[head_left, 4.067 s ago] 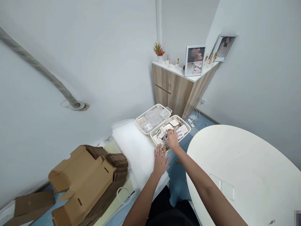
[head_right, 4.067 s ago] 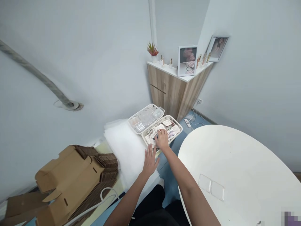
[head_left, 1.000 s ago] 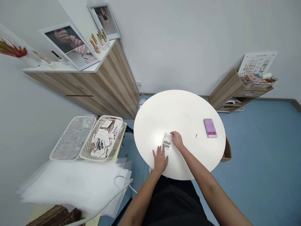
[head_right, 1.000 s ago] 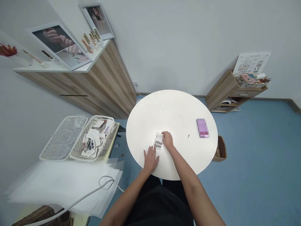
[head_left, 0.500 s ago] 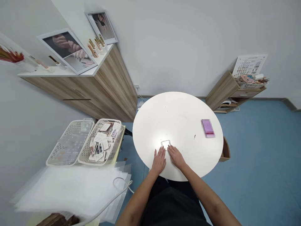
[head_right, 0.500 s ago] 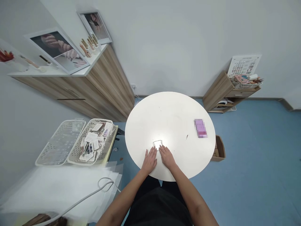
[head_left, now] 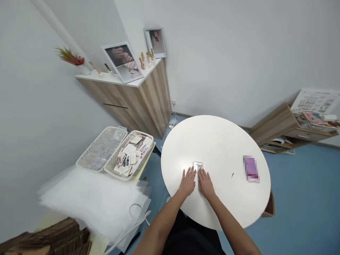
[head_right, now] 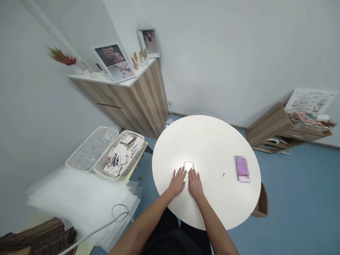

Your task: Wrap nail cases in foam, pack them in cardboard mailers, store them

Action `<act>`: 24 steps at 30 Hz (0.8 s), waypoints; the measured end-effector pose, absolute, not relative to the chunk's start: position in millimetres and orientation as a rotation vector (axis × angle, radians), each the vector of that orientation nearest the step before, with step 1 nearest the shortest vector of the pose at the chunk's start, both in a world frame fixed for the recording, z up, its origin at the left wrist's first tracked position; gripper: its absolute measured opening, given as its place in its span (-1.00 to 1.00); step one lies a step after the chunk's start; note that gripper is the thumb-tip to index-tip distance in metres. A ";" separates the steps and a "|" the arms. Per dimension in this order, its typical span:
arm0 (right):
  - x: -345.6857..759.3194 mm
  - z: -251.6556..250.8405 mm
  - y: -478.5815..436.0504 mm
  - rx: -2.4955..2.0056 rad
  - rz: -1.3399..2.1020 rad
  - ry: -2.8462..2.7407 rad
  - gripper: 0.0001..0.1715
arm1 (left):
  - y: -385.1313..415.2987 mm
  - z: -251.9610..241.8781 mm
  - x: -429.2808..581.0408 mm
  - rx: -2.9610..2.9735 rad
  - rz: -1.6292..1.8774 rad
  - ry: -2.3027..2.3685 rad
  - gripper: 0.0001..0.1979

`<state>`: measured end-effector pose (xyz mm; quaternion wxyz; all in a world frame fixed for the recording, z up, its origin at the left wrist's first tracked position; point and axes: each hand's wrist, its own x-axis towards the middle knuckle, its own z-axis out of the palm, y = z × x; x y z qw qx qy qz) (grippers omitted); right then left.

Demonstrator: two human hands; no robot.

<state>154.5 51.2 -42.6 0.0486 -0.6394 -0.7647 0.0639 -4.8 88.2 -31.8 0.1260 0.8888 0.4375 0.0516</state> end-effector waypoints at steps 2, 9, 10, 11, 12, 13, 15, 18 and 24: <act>160.8 -40.0 68.5 -1.975 0.223 -2.345 -0.19 | 103.0 -25.6 -1.8 2.552 0.170 1.319 -0.35; 171.3 -33.3 97.3 -2.064 0.281 -2.324 -0.20 | 124.1 -3.7 -36.6 2.486 0.329 1.400 -0.62; 169.9 -32.3 99.7 -2.076 0.270 -2.305 -0.22 | 124.7 -1.0 -44.7 2.458 0.359 1.405 -0.65; 167.2 -31.0 102.6 -2.084 0.251 -2.282 -0.24 | 125.0 2.0 -52.9 2.426 0.388 1.415 -0.67; 162.9 -29.1 106.3 -2.087 0.229 -2.258 -0.27 | 125.2 5.5 -61.2 2.392 0.416 1.430 -0.68; 157.0 -26.6 110.9 -2.076 0.207 -2.243 -0.30 | 125.1 9.5 -69.8 2.360 0.443 1.451 -0.68; 139.7 -19.1 123.1 -2.002 0.183 -2.250 -0.37 | 124.2 19.1 -89.3 2.315 0.504 1.519 -0.65; 101.3 -2.3 147.4 -1.816 0.200 -2.303 -0.46 | 121.2 34.8 -129.1 2.298 0.605 1.718 -0.60; -7.3 40.4 204.9 -1.428 0.277 -2.346 -0.54 | 115.1 45.8 -242.7 2.048 0.711 2.382 -0.50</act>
